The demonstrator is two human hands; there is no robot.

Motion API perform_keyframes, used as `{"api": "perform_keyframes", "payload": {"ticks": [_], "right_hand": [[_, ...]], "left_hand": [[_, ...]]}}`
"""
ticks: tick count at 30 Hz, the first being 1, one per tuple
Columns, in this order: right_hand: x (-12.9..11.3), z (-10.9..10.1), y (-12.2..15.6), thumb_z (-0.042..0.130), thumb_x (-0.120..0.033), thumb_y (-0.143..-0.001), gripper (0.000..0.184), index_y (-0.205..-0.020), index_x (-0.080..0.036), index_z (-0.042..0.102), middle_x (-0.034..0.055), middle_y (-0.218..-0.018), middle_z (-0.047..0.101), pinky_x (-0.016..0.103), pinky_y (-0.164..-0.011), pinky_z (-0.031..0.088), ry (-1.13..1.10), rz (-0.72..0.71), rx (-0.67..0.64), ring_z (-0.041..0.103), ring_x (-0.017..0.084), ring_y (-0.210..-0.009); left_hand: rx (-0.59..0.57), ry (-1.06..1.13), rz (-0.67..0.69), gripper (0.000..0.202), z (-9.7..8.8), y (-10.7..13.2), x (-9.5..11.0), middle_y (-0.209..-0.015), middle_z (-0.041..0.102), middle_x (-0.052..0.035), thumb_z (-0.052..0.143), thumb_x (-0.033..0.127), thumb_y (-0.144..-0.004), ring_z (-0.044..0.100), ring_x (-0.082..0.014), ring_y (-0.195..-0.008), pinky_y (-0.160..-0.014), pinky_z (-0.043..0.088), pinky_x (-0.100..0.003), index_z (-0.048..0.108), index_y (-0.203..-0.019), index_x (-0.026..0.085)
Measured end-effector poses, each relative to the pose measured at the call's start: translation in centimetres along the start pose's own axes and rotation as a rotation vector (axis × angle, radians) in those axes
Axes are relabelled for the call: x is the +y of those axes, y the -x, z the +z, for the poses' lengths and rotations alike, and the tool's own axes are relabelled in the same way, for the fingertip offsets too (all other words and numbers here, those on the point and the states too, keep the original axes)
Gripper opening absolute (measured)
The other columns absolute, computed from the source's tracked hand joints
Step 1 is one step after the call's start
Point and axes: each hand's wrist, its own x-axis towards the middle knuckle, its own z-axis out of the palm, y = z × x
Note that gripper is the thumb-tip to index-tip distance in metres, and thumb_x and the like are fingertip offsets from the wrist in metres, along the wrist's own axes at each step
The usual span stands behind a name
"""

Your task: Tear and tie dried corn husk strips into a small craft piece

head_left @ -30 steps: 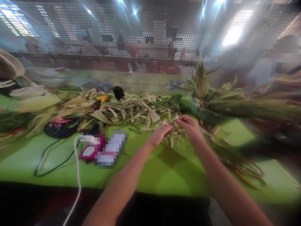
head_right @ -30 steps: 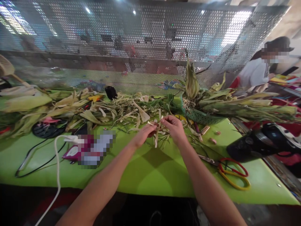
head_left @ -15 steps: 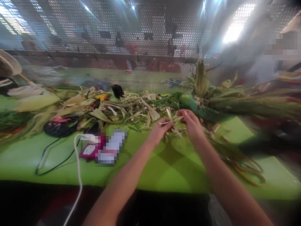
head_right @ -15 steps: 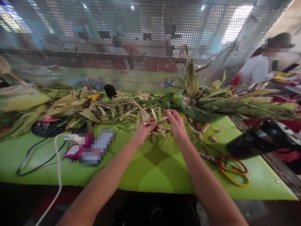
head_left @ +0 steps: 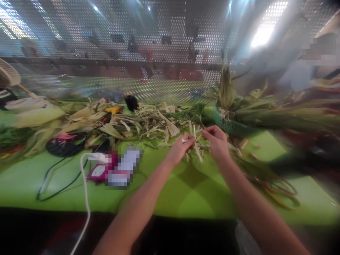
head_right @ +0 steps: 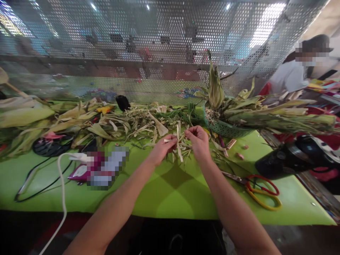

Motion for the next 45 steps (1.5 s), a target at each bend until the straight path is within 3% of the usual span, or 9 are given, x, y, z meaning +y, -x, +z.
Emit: {"api": "perform_keyframes", "payload": {"ticks": [4, 7, 11, 16, 23, 30, 34, 39, 45], "right_hand": [[0.1, 0.0, -0.1, 0.076, -0.040, -0.068, 0.027, -0.072, -0.020, 0.057, -0.0035, -0.064, 0.055, 0.026, -0.060, 0.042, -0.008, 0.029, 0.017, 0.048, 0.011, -0.060], [0.0, -0.1, 0.0, 0.075, -0.048, -0.070, 0.034, -0.081, -0.020, 0.060, -0.0019, -0.069, 0.061, 0.026, -0.061, 0.044, -0.008, 0.071, -0.017, 0.051, 0.012, -0.061], [-0.2, 0.3, 0.6, 0.066, -0.060, -0.077, 0.041, -0.076, -0.020, 0.060, -0.0003, -0.066, 0.060, 0.027, -0.059, 0.042, 0.075, 0.100, -0.217, 0.051, 0.013, -0.060], [0.1, 0.8, 1.0, 0.075, -0.052, -0.070, 0.036, -0.074, -0.019, 0.062, -0.0018, -0.063, 0.057, 0.026, -0.054, 0.035, 0.186, 0.072, -0.404, 0.046, 0.012, -0.058], [0.1, 0.6, 0.6, 0.072, -0.039, -0.073, 0.023, -0.068, -0.020, 0.059, -0.0026, -0.062, 0.053, 0.026, -0.057, 0.035, 0.263, -0.079, -0.351, 0.044, 0.012, -0.061], [-0.1, 1.1, 1.2, 0.074, -0.051, -0.073, 0.033, -0.081, -0.020, 0.064, 0.0007, -0.073, 0.062, 0.028, -0.063, 0.040, 0.014, 0.097, -0.386, 0.052, 0.014, -0.066], [0.0, 1.0, 1.4, 0.078, -0.049, -0.070, 0.034, -0.076, -0.019, 0.064, -0.0016, -0.065, 0.058, 0.025, -0.053, 0.032, -0.008, 0.140, -0.314, 0.043, 0.011, -0.056], [-0.2, 0.7, 1.3, 0.080, -0.046, -0.068, 0.032, -0.073, -0.019, 0.063, -0.0021, -0.067, 0.058, 0.025, -0.057, 0.036, -0.080, 0.150, -0.255, 0.047, 0.011, -0.060], [-0.1, 1.0, 1.3, 0.079, -0.051, -0.067, 0.037, -0.067, -0.019, 0.060, -0.0028, -0.061, 0.054, 0.025, -0.056, 0.036, -0.085, 0.162, -0.284, 0.045, 0.010, -0.057]], "left_hand": [[-0.044, -0.054, 0.036, 0.028, -0.1, 0.1, 0.3, -0.066, 0.056, 0.0018, 0.064, 0.044, -0.085, 0.046, -0.0069, -0.058, -0.056, 0.034, -0.021, 0.061, -0.085, 0.016], [0.072, -0.011, 0.049, 0.028, -0.5, -0.3, -0.1, -0.072, 0.062, 0.0003, 0.064, 0.043, -0.084, 0.052, -0.0083, -0.058, -0.058, 0.040, -0.022, 0.061, -0.090, 0.016], [0.189, 0.115, 0.032, 0.031, -1.0, -0.9, -0.8, -0.065, 0.060, 0.0020, 0.069, 0.043, -0.079, 0.059, -0.0121, -0.057, -0.061, 0.048, -0.026, 0.059, -0.093, 0.018], [0.173, 0.174, 0.038, 0.033, -0.9, -1.0, -1.1, -0.062, 0.056, 0.0029, 0.072, 0.044, -0.076, 0.053, -0.0090, -0.053, -0.052, 0.042, -0.021, 0.060, -0.089, 0.017], [0.212, 0.283, 0.023, 0.034, -0.6, -0.7, -0.4, -0.056, 0.048, 0.0046, 0.077, 0.041, -0.071, 0.031, -0.0017, -0.042, -0.044, 0.018, -0.019, 0.056, -0.074, 0.015], [0.146, 0.187, 0.067, 0.032, -0.8, -0.6, -0.2, -0.065, 0.054, 0.0030, 0.074, 0.042, -0.076, 0.047, -0.0055, -0.051, -0.050, 0.035, -0.019, 0.058, -0.087, 0.017], [0.134, 0.141, 0.047, 0.035, -0.8, -0.4, -0.1, -0.072, 0.061, 0.0009, 0.073, 0.045, -0.077, 0.057, -0.0094, -0.059, -0.058, 0.045, -0.023, 0.058, -0.091, 0.017], [0.078, 0.110, -0.032, 0.036, -0.9, -0.3, 0.2, -0.076, 0.064, -0.0011, 0.076, 0.042, -0.074, 0.059, -0.0101, -0.062, -0.063, 0.046, -0.025, 0.061, -0.092, 0.014], [0.070, 0.060, 0.045, 0.034, -1.1, -0.6, -0.4, -0.074, 0.062, 0.0004, 0.079, 0.037, -0.069, 0.056, -0.0089, -0.064, -0.065, 0.045, -0.024, 0.064, -0.086, 0.013]]}}
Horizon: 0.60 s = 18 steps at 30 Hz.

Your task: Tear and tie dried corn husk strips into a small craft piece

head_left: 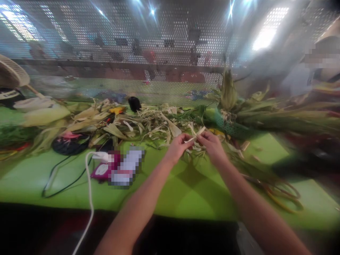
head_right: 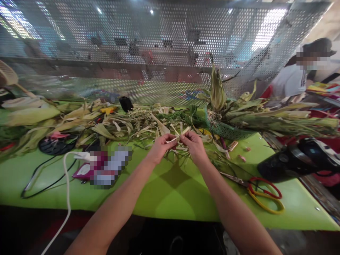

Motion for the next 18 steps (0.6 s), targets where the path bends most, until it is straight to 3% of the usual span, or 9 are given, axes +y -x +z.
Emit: {"api": "perform_keyframes", "payload": {"ticks": [5, 9, 13, 18], "right_hand": [[0.1, 0.0, 0.0, 0.079, -0.050, -0.067, 0.037, -0.069, -0.020, 0.057, -0.0025, -0.065, 0.055, 0.025, -0.055, 0.037, -0.107, 0.127, -0.042, 0.046, 0.010, -0.057], [-0.3, -0.5, -0.1, 0.080, -0.051, -0.066, 0.038, -0.077, -0.019, 0.062, -0.0020, -0.068, 0.057, 0.025, -0.056, 0.037, 0.038, 0.034, -0.020, 0.048, 0.011, -0.061], [0.2, -0.6, -0.3, 0.079, -0.053, -0.065, 0.040, -0.070, -0.019, 0.059, -0.0032, -0.062, 0.052, 0.025, -0.054, 0.033, 0.170, -0.036, 0.036, 0.043, 0.011, -0.059], [1.7, -0.3, -0.6, 0.077, -0.053, -0.065, 0.040, -0.064, -0.021, 0.054, -0.0028, -0.058, 0.050, 0.027, -0.051, 0.034, 0.001, 0.104, 0.044, 0.043, 0.012, -0.053]], "left_hand": [[0.008, -0.011, 0.051, 0.032, -0.2, -0.4, -0.8, -0.078, 0.064, -0.0006, 0.078, 0.036, -0.071, 0.057, -0.0093, -0.067, -0.065, 0.046, -0.023, 0.064, -0.087, 0.013], [0.042, -0.053, 0.020, 0.035, -0.2, -0.5, -0.9, -0.081, 0.064, -0.0014, 0.077, 0.040, -0.072, 0.056, -0.0091, -0.064, -0.064, 0.048, -0.024, 0.063, -0.090, 0.013], [-0.002, -0.026, 0.007, 0.036, 0.0, -0.3, -0.8, -0.080, 0.062, -0.0001, 0.079, 0.038, -0.069, 0.057, -0.0099, -0.068, -0.068, 0.050, -0.026, 0.061, -0.088, 0.014], [-0.060, 0.083, -0.020, 0.038, 0.3, 0.1, -0.9, -0.076, 0.058, 0.0025, 0.083, 0.034, -0.063, 0.057, -0.0111, -0.072, -0.071, 0.051, -0.027, 0.055, -0.081, 0.015]]}}
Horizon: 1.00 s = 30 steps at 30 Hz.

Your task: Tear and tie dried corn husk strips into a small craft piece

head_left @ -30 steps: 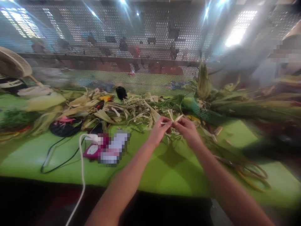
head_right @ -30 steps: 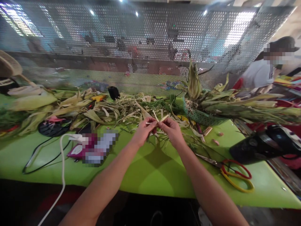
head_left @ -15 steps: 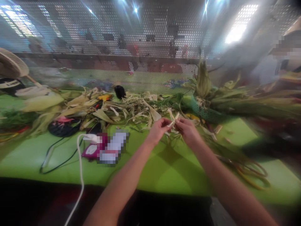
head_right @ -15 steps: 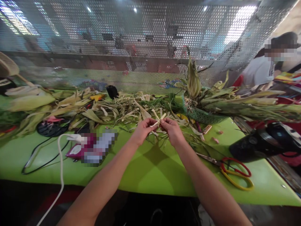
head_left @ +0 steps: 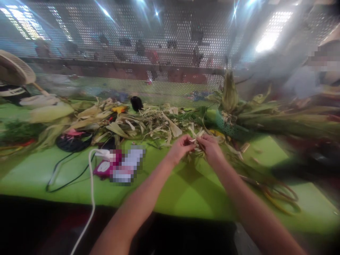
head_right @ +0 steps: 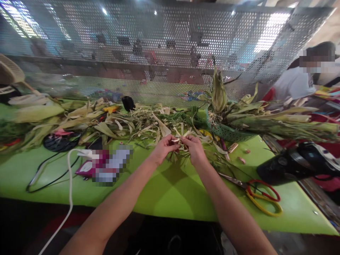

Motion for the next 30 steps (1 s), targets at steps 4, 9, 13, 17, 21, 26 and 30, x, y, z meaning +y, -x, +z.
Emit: {"api": "perform_keyframes", "payload": {"ticks": [4, 9, 13, 17, 21, 26, 30], "right_hand": [[0.0, 0.1, 0.1, 0.078, -0.050, -0.065, 0.037, -0.067, -0.021, 0.056, -0.0033, -0.057, 0.052, 0.028, -0.052, 0.038, -0.056, 0.029, -0.015, 0.044, 0.012, -0.051], [-0.7, 0.4, 0.4, 0.079, -0.040, -0.066, 0.028, -0.078, -0.020, 0.065, 0.0003, -0.072, 0.065, 0.030, -0.068, 0.047, 0.098, -0.161, -0.057, 0.058, 0.015, -0.068], [-0.8, 0.3, 0.3, 0.077, -0.031, -0.065, 0.021, -0.080, -0.021, 0.066, 0.0001, -0.073, 0.067, 0.031, -0.069, 0.048, 0.170, -0.218, -0.050, 0.059, 0.016, -0.069], [-0.5, -0.1, -0.1, 0.074, -0.030, -0.067, 0.014, -0.077, -0.021, 0.069, 0.0004, -0.073, 0.067, 0.031, -0.071, 0.048, 0.258, -0.250, -0.027, 0.059, 0.016, -0.071], [0.3, -0.8, -0.8, 0.079, -0.034, -0.061, 0.027, -0.082, -0.020, 0.071, 0.0005, -0.075, 0.068, 0.029, -0.067, 0.047, 0.081, -0.082, -0.011, 0.058, 0.014, -0.068], [1.0, -1.4, -1.5, 0.088, -0.039, -0.048, 0.039, -0.075, -0.019, 0.068, -0.0021, -0.065, 0.062, 0.024, -0.051, 0.041, -0.102, 0.119, -0.011, 0.050, 0.010, -0.053], [0.8, -0.8, -1.1, 0.088, -0.044, -0.051, 0.043, -0.080, -0.019, 0.068, -0.0006, -0.066, 0.064, 0.026, -0.051, 0.042, -0.061, 0.102, -0.047, 0.053, 0.012, -0.055]], "left_hand": [[-0.027, -0.013, -0.017, 0.040, 0.2, 0.2, 0.0, -0.083, 0.063, 0.0005, 0.079, 0.042, -0.070, 0.061, -0.0116, -0.073, -0.075, 0.051, -0.029, 0.056, -0.090, 0.016], [0.063, -0.068, 0.005, 0.036, 0.1, 0.1, 0.3, -0.064, 0.059, 0.0024, 0.065, 0.051, -0.082, 0.054, -0.0094, -0.054, -0.057, 0.044, -0.023, 0.056, -0.090, 0.017], [0.082, -0.003, -0.009, 0.036, -0.2, -0.3, 0.2, -0.061, 0.061, 0.0009, 0.065, 0.051, -0.081, 0.053, -0.0098, -0.052, -0.052, 0.042, -0.022, 0.055, -0.082, 0.017], [0.115, 0.050, -0.030, 0.039, -0.5, -0.8, -0.3, -0.053, 0.056, 0.0013, 0.066, 0.052, -0.080, 0.047, -0.0079, -0.045, -0.044, 0.035, -0.020, 0.054, -0.073, 0.016], [0.124, 0.235, -0.195, 0.031, -1.0, -1.2, -0.6, -0.060, 0.062, -0.0021, 0.067, 0.045, -0.082, 0.054, -0.0104, -0.049, -0.046, 0.041, -0.022, 0.060, -0.081, 0.014], [0.067, 0.251, -0.283, 0.031, -1.3, -1.1, -0.1, -0.077, 0.071, -0.0069, 0.069, 0.042, -0.081, 0.063, -0.0134, -0.055, -0.054, 0.051, -0.027, 0.063, -0.092, 0.014], [0.101, 0.132, -0.136, 0.033, -1.2, -0.9, -0.3, -0.073, 0.068, -0.0016, 0.078, 0.035, -0.073, 0.060, -0.0107, -0.057, -0.054, 0.048, -0.023, 0.062, -0.093, 0.015]]}}
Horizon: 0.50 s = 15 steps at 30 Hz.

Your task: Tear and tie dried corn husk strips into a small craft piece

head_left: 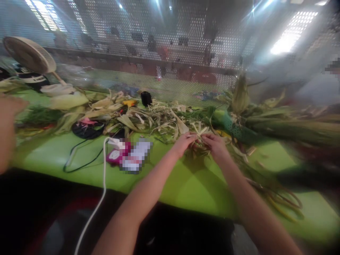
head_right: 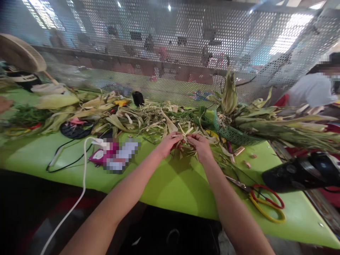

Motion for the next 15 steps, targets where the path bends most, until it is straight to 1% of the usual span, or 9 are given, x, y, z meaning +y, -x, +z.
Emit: {"api": "perform_keyframes", "payload": {"ticks": [2, 4, 7, 9, 11, 13, 15], "right_hand": [[-0.1, 0.3, 0.3, 0.086, -0.046, -0.054, 0.040, -0.077, -0.020, 0.065, -0.0015, -0.063, 0.062, 0.026, -0.051, 0.041, 0.027, -0.046, 0.009, 0.052, 0.012, -0.054], [-0.3, 0.6, 0.5, 0.084, -0.047, -0.056, 0.038, -0.071, -0.020, 0.062, -0.0033, -0.059, 0.058, 0.025, -0.050, 0.038, 0.049, -0.104, 0.042, 0.048, 0.011, -0.052], [-0.5, 0.8, 0.8, 0.083, -0.046, -0.059, 0.036, -0.068, -0.020, 0.060, -0.0035, -0.060, 0.057, 0.026, -0.052, 0.038, 0.076, -0.158, 0.075, 0.047, 0.011, -0.053], [-0.6, 1.0, 1.0, 0.081, -0.045, -0.061, 0.033, -0.069, -0.021, 0.061, -0.0028, -0.062, 0.058, 0.026, -0.055, 0.039, 0.100, -0.184, 0.069, 0.048, 0.012, -0.056], [-0.7, 1.2, 1.1, 0.080, -0.043, -0.063, 0.030, -0.070, -0.021, 0.062, -0.0025, -0.065, 0.058, 0.026, -0.056, 0.040, 0.106, -0.222, 0.076, 0.048, 0.012, -0.059], [-0.7, 1.2, 1.2, 0.079, -0.041, -0.064, 0.028, -0.070, -0.021, 0.061, -0.0032, -0.064, 0.056, 0.025, -0.055, 0.039, 0.073, -0.238, 0.104, 0.047, 0.011, -0.058], [-0.7, 1.1, 1.3, 0.079, -0.039, -0.065, 0.026, -0.071, -0.020, 0.061, -0.0041, -0.064, 0.054, 0.024, -0.054, 0.037, 0.024, -0.221, 0.116, 0.045, 0.010, -0.056]], "left_hand": [[-0.002, -0.033, 0.027, 0.036, 0.1, -0.1, -0.4, -0.071, 0.065, -0.0003, 0.080, 0.037, -0.070, 0.058, -0.0094, -0.055, -0.053, 0.046, -0.022, 0.061, -0.091, 0.015], [-0.027, -0.017, 0.021, 0.040, 0.3, -0.1, -0.6, -0.069, 0.064, 0.0005, 0.082, 0.039, -0.067, 0.055, -0.0079, -0.054, -0.051, 0.042, -0.021, 0.061, -0.091, 0.014], [-0.022, 0.095, -0.004, 0.041, 0.9, 0.1, -0.5, -0.062, 0.056, 0.0040, 0.083, 0.039, -0.064, 0.043, -0.0030, -0.046, -0.044, 0.027, -0.017, 0.059, -0.085, 0.014], [-0.011, 0.162, -0.024, 0.041, 1.3, 0.3, -0.3, -0.058, 0.050, 0.0063, 0.084, 0.039, -0.063, 0.034, -0.0014, -0.043, -0.042, 0.018, -0.018, 0.058, -0.081, 0.014], [0.004, 0.204, -0.036, 0.041, 1.6, 0.5, -0.1, -0.056, 0.047, 0.0069, 0.085, 0.039, -0.061, 0.032, -0.0012, -0.043, -0.042, 0.016, -0.019, 0.058, -0.079, 0.014], [0.021, 0.238, -0.042, 0.041, 1.9, 0.6, -0.1, -0.058, 0.050, 0.0057, 0.085, 0.037, -0.060, 0.030, -0.0010, -0.043, -0.043, 0.016, -0.019, 0.059, -0.079, 0.013], [0.024, 0.243, -0.026, 0.040, 2.0, 0.6, -0.2, -0.061, 0.053, 0.0045, 0.085, 0.035, -0.060, 0.029, -0.0010, -0.044, -0.044, 0.017, -0.019, 0.061, -0.082, 0.013]]}}
